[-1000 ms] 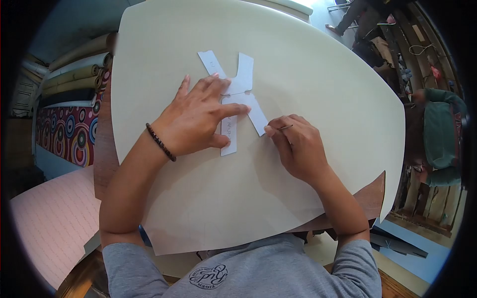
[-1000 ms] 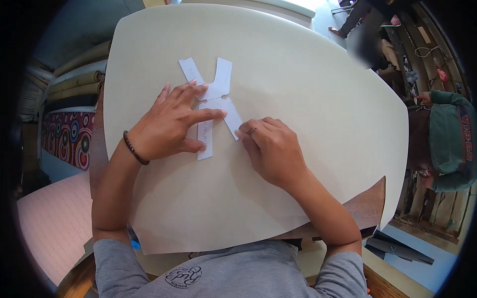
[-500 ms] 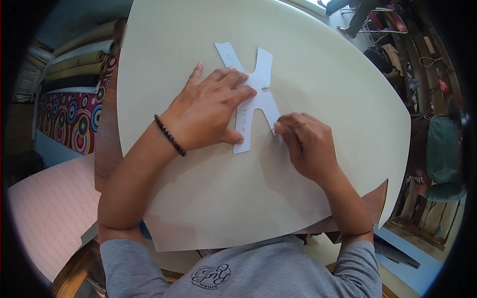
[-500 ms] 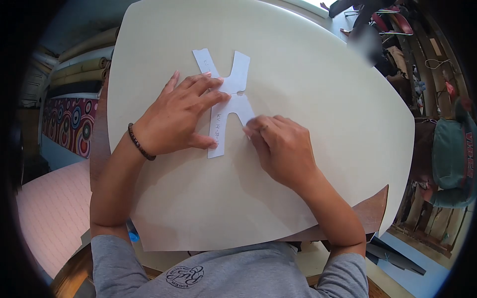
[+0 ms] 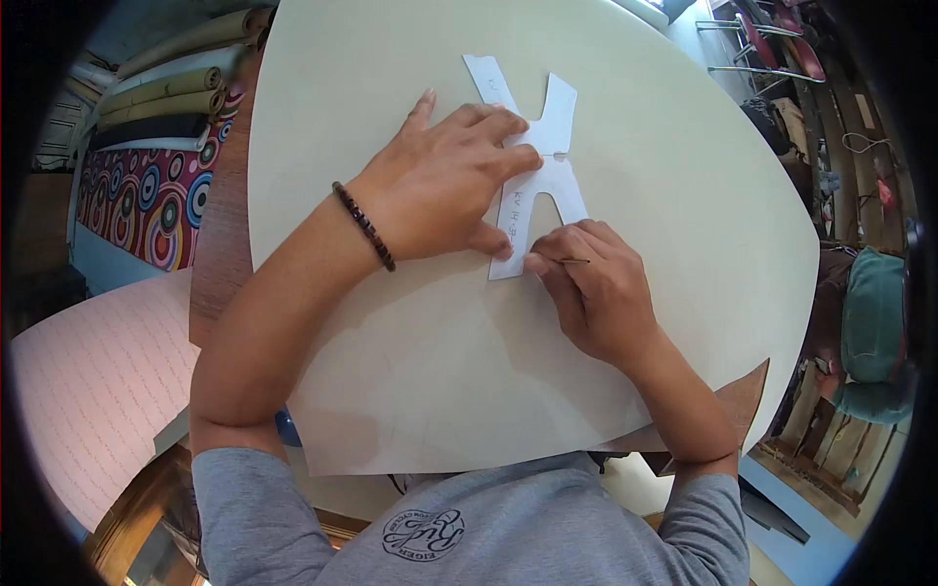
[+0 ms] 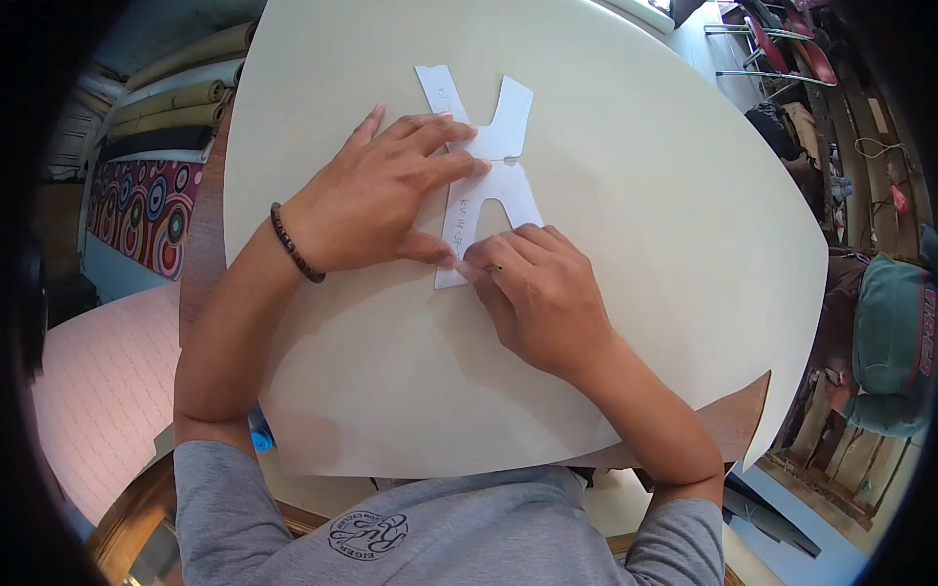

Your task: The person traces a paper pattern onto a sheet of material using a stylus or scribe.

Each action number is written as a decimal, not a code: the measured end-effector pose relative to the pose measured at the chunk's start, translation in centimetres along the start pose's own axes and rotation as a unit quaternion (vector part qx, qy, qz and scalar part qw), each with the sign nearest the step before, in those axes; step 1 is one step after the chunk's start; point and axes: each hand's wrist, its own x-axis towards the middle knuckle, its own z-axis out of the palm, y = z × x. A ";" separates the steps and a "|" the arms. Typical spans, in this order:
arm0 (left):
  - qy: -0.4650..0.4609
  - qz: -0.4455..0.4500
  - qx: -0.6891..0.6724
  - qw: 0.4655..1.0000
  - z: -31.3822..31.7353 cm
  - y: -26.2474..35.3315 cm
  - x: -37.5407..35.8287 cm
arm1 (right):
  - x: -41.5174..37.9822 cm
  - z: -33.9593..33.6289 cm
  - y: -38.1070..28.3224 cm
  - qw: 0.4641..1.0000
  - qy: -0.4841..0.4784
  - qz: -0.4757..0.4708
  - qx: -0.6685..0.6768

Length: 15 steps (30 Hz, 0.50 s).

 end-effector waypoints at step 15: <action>0.010 -0.003 0.010 1.000 0.5 -0.1 0.3 | -0.3 -0.3 -0.4 1.000 -0.006 -0.010 -0.001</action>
